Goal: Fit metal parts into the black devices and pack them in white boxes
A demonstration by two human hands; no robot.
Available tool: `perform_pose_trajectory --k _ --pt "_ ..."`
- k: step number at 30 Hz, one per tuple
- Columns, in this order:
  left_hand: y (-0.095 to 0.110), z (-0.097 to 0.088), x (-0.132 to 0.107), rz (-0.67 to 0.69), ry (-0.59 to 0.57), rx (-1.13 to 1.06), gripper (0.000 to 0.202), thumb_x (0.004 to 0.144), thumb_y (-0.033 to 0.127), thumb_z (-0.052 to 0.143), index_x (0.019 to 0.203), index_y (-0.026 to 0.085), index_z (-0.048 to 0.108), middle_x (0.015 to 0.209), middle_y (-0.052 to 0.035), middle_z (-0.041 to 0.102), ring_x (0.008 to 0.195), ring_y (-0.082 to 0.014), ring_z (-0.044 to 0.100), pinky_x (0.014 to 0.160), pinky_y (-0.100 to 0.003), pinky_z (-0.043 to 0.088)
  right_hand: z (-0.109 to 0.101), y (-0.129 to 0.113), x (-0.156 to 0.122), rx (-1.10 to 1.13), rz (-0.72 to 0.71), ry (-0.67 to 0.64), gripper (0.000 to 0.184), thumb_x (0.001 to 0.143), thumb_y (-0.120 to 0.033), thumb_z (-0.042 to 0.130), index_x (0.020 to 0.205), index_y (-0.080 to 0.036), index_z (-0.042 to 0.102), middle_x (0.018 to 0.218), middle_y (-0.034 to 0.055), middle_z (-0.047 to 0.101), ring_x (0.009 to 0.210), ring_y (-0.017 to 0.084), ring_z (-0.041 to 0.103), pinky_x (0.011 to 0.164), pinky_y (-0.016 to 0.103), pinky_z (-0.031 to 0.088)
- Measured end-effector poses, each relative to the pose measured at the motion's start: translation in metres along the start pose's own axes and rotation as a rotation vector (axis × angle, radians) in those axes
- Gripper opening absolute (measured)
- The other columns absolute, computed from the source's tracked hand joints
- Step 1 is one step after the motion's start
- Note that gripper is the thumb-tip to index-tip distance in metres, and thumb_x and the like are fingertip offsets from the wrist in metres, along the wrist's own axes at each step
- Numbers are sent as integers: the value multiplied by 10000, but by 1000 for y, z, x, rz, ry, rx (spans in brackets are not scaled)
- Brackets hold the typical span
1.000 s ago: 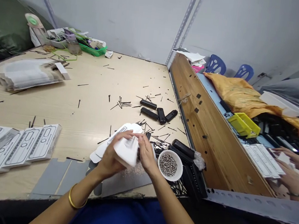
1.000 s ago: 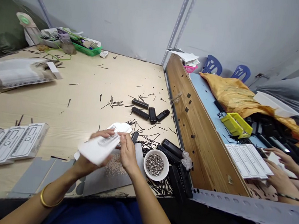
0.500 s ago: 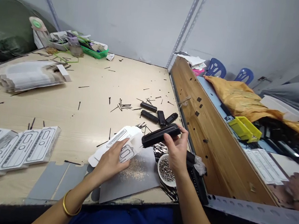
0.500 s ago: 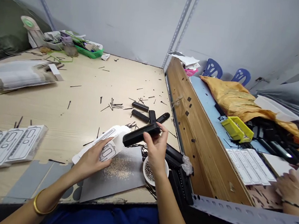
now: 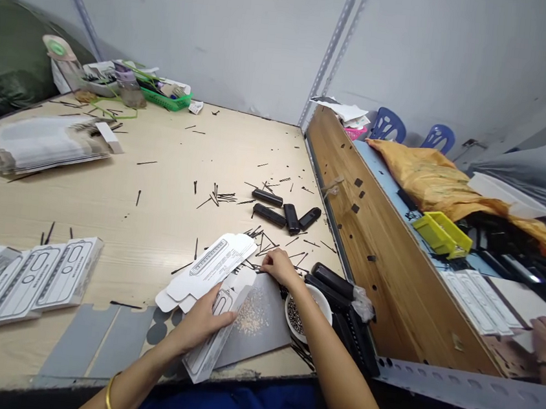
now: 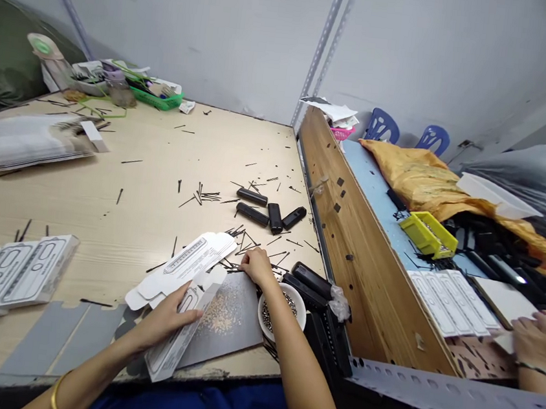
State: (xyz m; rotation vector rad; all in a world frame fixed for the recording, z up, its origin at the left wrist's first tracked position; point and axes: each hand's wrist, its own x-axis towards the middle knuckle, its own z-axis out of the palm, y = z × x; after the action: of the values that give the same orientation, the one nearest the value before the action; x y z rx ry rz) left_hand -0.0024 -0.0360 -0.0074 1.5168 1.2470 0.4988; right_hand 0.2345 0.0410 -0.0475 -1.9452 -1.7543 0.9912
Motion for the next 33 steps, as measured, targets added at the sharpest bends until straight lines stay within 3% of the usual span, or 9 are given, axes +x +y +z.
perform_pose_trajectory --k 6,11,15,18,22,24,26,29,33 --pt "-5 0 18 -56 44 5 699 720 461 583 1303 95 466 1379 -182 474 1289 -332 434 1092 -486 311 0 8 3 57 -59 -53 124 650 -130 696 597 -131 584 758 23 585 773 105 473 748 221 322" --pt "-2 -4 26 -44 83 -55 604 721 439 609 1221 107 546 1208 -174 605 1099 -328 587 944 -485 456 -4 6 -14 249 -5 159 107 831 -255 488 832 -152 521 796 20 575 714 95 490 716 238 380" --pt "8 -2 25 21 59 94 662 700 406 624 1285 118 512 1329 -170 530 1260 -343 469 1057 -490 365 -11 -23 -37 707 -33 293 406 847 -363 475 1190 -215 317 819 -17 560 637 82 539 650 237 453" --pt "20 3 21 111 67 221 711 719 349 592 1377 148 412 1394 -147 471 1323 -328 401 1089 -477 332 -16 -53 -60 1042 -114 341 446 799 -372 590 1157 -248 354 789 -37 570 603 73 537 624 222 450" --pt "31 10 17 237 174 279 743 750 282 554 1431 195 270 1434 -129 396 1322 -279 392 1073 -443 356 -20 -75 -87 661 -215 293 146 830 -325 583 900 -198 599 803 3 599 754 87 552 723 226 431" --pt "31 13 18 289 221 257 746 765 271 556 1423 211 209 1400 -138 400 1277 -260 428 1031 -431 389 -21 -76 -95 504 -254 281 180 853 -338 557 822 -191 657 885 27 600 876 103 550 811 235 426" --pt "29 17 20 352 265 214 711 778 274 564 1385 216 200 1326 -142 435 1200 -244 478 968 -414 426 -19 -74 -96 576 -227 340 206 840 -375 577 931 -203 645 994 37 573 923 108 539 843 237 440" --pt "24 26 22 510 293 207 527 762 212 555 1236 216 325 1167 -106 492 1035 -213 535 862 -375 458 -6 -72 -90 849 -130 345 438 764 -386 668 1129 -213 499 1061 39 541 870 99 544 772 225 475" --pt "23 31 26 617 243 196 393 723 143 551 1072 204 381 1188 -114 483 1106 -237 516 907 -395 442 24 -79 -88 849 -101 421 272 846 -414 555 971 -175 518 850 12 554 751 93 530 697 219 456"
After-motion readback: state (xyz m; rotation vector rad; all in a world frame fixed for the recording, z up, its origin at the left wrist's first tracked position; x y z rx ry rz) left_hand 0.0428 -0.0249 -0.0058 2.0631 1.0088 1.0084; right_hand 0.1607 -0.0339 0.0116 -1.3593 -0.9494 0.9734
